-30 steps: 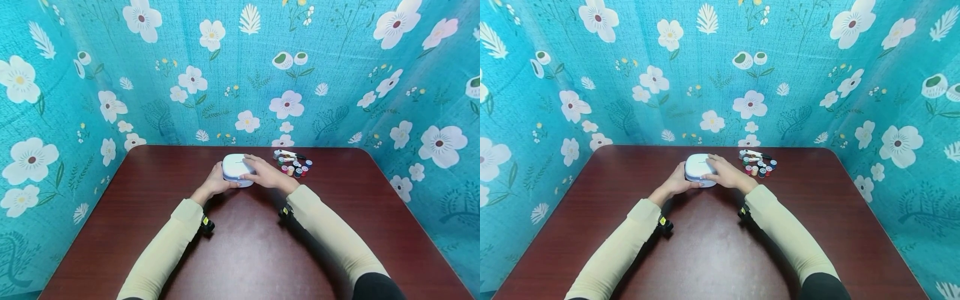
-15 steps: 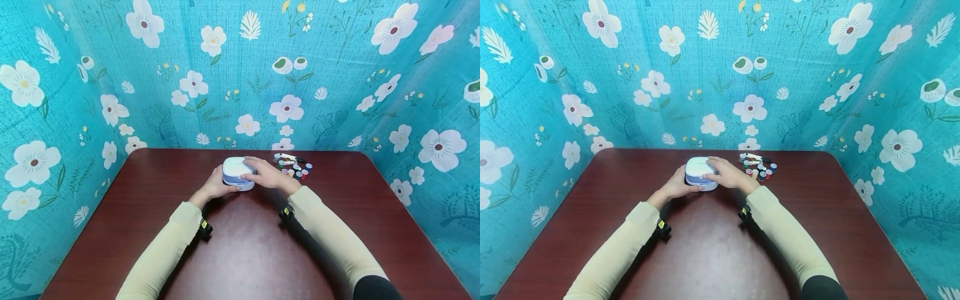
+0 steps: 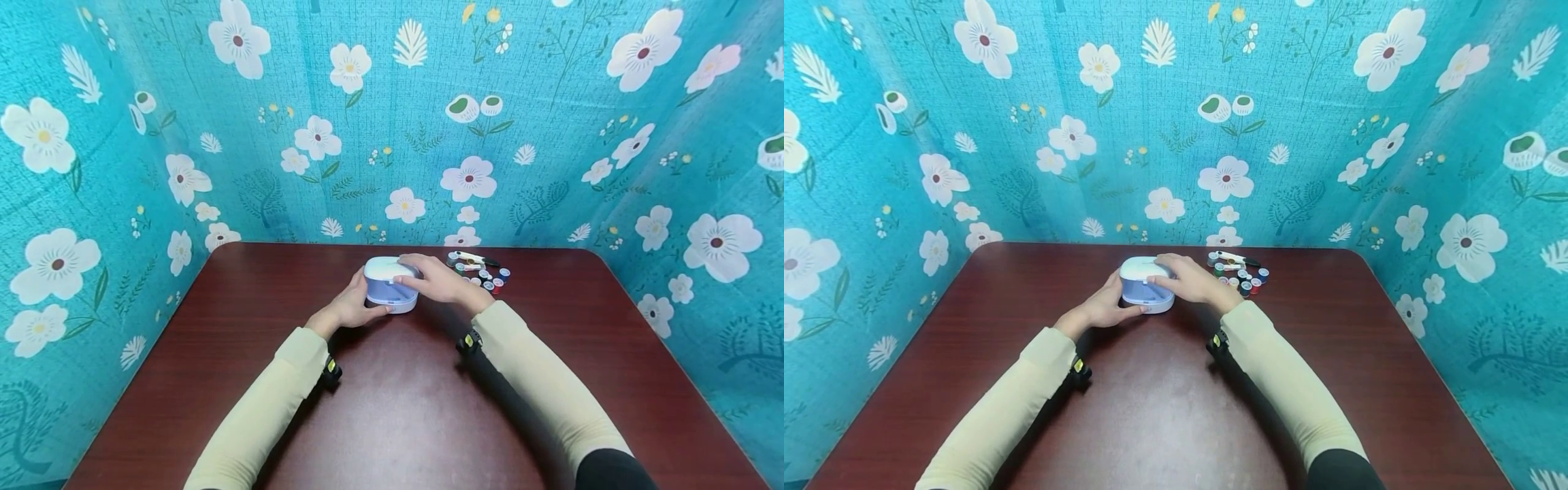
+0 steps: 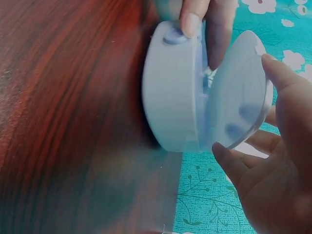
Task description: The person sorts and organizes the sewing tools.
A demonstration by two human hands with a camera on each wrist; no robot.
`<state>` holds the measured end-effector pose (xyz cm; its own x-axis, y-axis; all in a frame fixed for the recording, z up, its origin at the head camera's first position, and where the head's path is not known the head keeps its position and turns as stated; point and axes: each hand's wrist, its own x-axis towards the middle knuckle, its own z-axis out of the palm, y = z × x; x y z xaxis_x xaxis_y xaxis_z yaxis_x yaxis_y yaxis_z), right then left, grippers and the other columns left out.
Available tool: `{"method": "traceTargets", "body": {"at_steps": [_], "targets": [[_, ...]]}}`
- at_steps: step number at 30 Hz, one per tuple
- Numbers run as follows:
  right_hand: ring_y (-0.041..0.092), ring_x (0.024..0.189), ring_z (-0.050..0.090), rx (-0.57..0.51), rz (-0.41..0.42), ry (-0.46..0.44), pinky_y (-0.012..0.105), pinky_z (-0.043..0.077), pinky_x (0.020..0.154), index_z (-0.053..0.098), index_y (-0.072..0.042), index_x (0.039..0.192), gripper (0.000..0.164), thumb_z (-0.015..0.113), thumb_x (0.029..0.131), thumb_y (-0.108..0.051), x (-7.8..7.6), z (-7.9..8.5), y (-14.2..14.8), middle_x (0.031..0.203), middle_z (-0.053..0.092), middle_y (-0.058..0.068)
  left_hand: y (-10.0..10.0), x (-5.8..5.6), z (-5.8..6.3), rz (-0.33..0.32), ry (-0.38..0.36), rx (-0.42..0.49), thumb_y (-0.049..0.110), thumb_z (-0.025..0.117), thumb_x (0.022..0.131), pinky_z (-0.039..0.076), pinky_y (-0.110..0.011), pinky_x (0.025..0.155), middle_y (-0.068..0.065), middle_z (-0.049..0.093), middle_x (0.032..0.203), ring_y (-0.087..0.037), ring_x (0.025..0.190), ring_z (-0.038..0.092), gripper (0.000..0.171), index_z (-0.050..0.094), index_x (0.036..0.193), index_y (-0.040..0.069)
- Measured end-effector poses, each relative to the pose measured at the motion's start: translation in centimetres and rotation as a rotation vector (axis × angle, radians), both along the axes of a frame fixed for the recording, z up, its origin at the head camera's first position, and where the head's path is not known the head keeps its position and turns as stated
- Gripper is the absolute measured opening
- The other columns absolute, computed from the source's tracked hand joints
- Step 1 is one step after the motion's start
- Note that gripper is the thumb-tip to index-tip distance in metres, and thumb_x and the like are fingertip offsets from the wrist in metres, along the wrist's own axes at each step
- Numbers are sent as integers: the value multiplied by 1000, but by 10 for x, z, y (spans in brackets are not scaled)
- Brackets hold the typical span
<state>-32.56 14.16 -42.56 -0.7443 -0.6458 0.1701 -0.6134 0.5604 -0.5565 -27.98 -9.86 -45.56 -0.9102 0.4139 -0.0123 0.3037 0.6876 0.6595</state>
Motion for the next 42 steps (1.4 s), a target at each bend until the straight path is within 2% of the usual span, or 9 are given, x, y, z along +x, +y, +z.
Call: {"method": "traceTargets", "body": {"at_steps": [5,9,16,22,30,36,42], "targets": [[27,128,57,-11,-18,-21,48,45,109,54,2,145,57,61,104,-37,-2,4,0,140,61,16,-2,-6,-5,-40,26,-35,41,75,92,28,-45,121,-21,3,167,-35,149,28,113,-5,162,4],[25,125,59,-11,-27,-32,47,47,106,55,0,144,57,60,104,-40,-3,6,0,139,62,15,-3,-8,-6,-58,25,-47,41,75,92,28,-46,121,-23,2,167,-36,150,26,112,-4,162,3],[21,108,63,-14,-74,17,43,51,95,65,-5,134,46,59,105,-40,-8,9,-2,126,69,10,-3,-8,-3,-69,-7,-92,46,73,93,25,-43,122,-23,0,168,-34,154,18,112,-1,162,-2],[24,117,64,-50,-133,31,44,49,101,69,-5,128,44,52,107,-41,-14,11,-4,122,71,10,-1,-7,-3,-54,-37,-128,50,71,93,25,-43,122,-24,-3,169,-35,154,18,114,-1,161,-7],[26,120,63,-64,-205,21,46,49,102,66,-5,133,54,44,109,-48,-15,10,-6,126,69,11,1,-7,-4,-48,-50,-135,51,70,93,24,-43,122,-25,-3,168,-35,154,17,114,-1,160,-8],[26,117,64,-75,-239,20,46,50,99,67,-5,131,56,42,109,-50,-15,14,-8,124,70,11,2,-6,-4,-37,-58,-120,51,70,92,24,-43,122,-24,-2,169,-35,155,16,113,1,161,-7],[27,121,62,-52,-241,14,46,47,103,64,-6,135,58,39,109,-51,-18,15,-8,128,68,12,3,-6,-4,-26,-60,-112,51,71,91,24,-43,123,-22,-2,169,-35,155,15,114,1,162,-4]]}}
